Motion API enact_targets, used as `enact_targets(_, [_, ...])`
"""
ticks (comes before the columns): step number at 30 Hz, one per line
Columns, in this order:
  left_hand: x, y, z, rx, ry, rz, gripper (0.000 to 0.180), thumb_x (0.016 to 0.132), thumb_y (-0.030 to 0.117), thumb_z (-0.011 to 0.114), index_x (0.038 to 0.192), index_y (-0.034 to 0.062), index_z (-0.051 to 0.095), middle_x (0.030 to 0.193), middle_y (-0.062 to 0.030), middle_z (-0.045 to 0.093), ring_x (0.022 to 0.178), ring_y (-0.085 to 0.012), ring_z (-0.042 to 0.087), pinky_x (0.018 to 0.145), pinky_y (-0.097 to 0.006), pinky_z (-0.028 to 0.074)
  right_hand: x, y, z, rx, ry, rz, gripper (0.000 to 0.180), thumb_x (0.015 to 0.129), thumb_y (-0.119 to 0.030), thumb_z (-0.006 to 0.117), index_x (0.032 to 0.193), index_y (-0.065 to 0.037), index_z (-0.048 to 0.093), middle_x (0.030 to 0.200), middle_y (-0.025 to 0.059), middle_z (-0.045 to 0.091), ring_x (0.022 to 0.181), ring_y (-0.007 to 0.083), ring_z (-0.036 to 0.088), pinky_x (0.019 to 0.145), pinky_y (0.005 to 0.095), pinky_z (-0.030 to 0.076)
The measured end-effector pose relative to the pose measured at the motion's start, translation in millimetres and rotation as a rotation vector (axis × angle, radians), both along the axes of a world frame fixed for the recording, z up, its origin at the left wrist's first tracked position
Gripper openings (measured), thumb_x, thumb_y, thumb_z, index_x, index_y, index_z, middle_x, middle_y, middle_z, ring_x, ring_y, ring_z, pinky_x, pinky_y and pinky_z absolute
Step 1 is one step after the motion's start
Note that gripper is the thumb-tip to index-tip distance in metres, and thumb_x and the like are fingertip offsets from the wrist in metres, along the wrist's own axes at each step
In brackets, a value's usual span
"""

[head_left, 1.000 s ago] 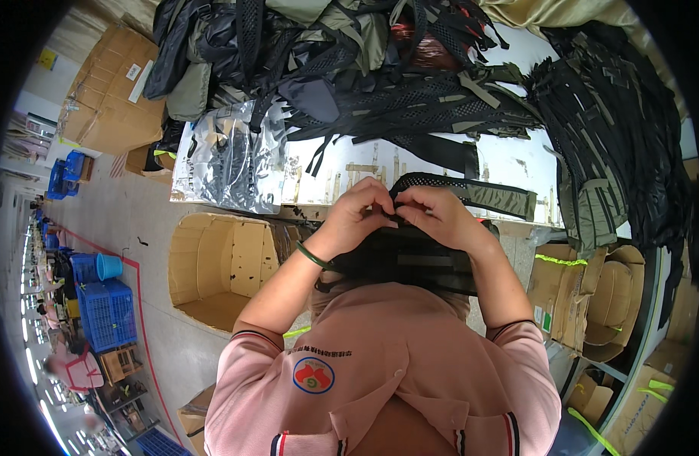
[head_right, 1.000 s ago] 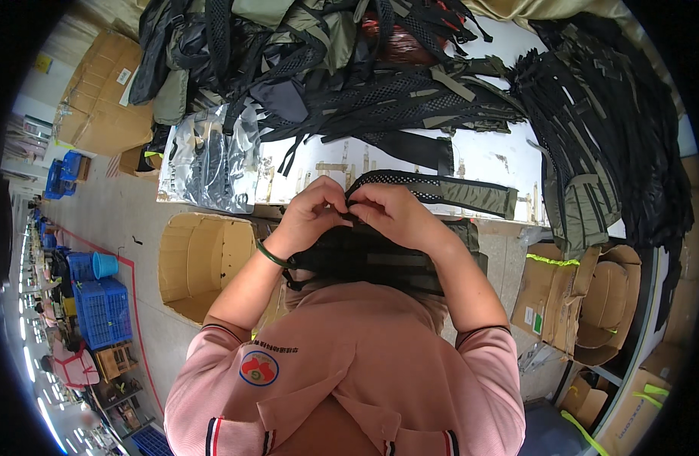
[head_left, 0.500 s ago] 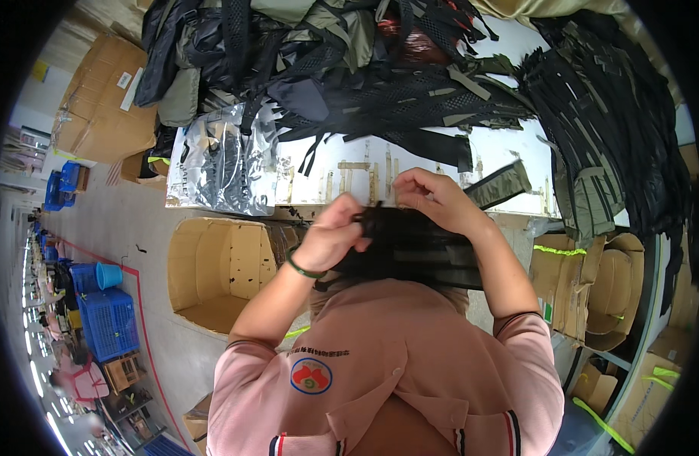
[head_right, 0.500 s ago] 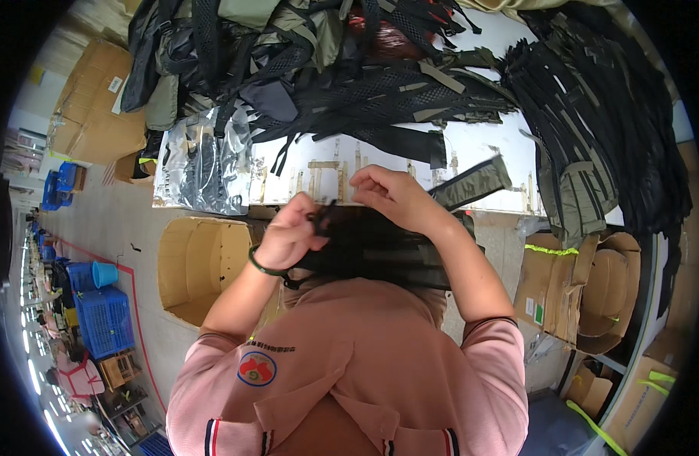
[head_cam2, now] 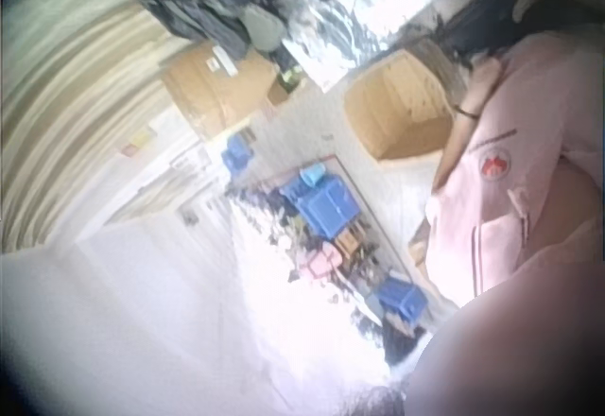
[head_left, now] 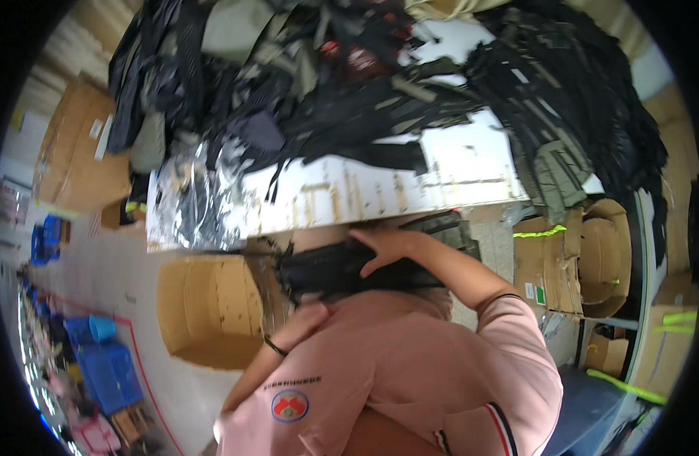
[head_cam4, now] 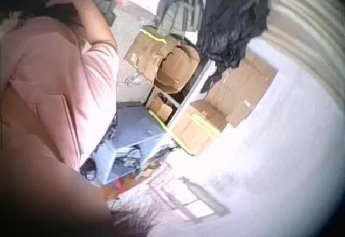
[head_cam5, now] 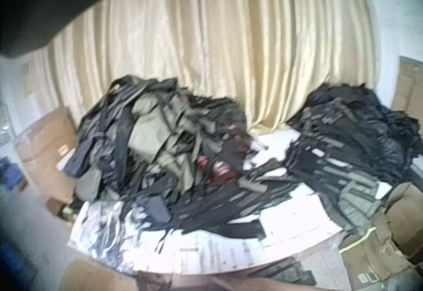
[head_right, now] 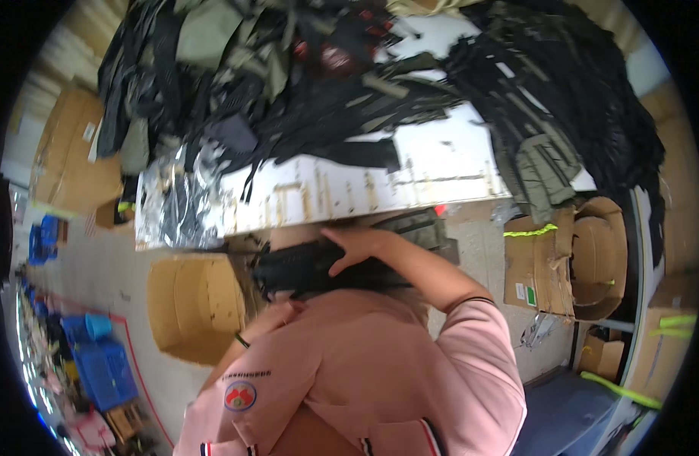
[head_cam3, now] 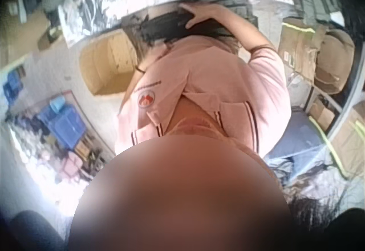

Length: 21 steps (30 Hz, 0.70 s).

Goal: The recorder is picking up, inspecting, and possibly trimming or connecting black mesh straps from a large pile on a factory workbench.

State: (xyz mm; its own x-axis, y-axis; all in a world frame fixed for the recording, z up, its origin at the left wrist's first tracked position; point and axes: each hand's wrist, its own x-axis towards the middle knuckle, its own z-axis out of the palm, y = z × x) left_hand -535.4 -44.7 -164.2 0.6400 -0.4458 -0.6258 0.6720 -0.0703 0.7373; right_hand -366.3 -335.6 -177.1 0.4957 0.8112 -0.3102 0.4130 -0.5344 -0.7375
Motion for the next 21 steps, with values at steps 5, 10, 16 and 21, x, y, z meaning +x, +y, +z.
enact_targets(5, [23.0,-34.6,-15.5,-0.33,0.548,0.171,0.051,0.094,0.043,0.052,0.127,0.0041,0.048,0.108,-0.0126,0.062,0.097,-0.0196,0.06,0.086,-0.031,0.048,-14.8,12.9,5.0,-0.117,0.471,0.2,0.115,0.063,-0.061,0.074,0.146,-0.005,0.018,0.143,0.024,0.035,0.133,0.033,0.035,0.108,0.0381,0.029])
enact_targets(10, [39.2,-60.9,-44.6,-0.515,0.436,0.169,0.045,0.097,0.034,0.049,0.127,0.0003,0.047,0.121,-0.0179,0.056,0.111,-0.0265,0.054,0.098,-0.039,0.043,-51.0,11.2,-22.3,0.047,0.444,0.168,0.111,0.062,-0.038,0.085,0.143,0.0,0.019,0.134,0.0221,0.043,0.125,0.0299,0.043,0.103,0.0335,0.034])
enact_targets(16, [54.3,-81.9,18.1,-0.497,0.162,0.002,0.041,0.097,0.021,0.048,0.129,-0.0042,0.043,0.125,-0.0152,0.054,0.116,-0.0264,0.052,0.099,-0.038,0.042,-61.8,-24.1,54.4,0.124,0.2,-0.153,0.092,0.064,-0.026,0.082,0.136,-0.003,0.03,0.122,0.0232,0.053,0.113,0.0332,0.053,0.093,0.0365,0.043])
enact_targets(21, [102.1,-112.1,75.8,-0.455,-0.408,-0.167,0.05,0.094,0.013,0.053,0.137,-0.0034,0.032,0.125,-0.0144,0.052,0.111,-0.0228,0.054,0.095,-0.036,0.044,-42.6,-91.4,159.6,0.051,-0.283,-0.452,0.075,0.07,-0.023,0.07,0.137,-0.014,0.036,0.104,0.0238,0.063,0.095,0.0396,0.062,0.082,0.0451,0.049])
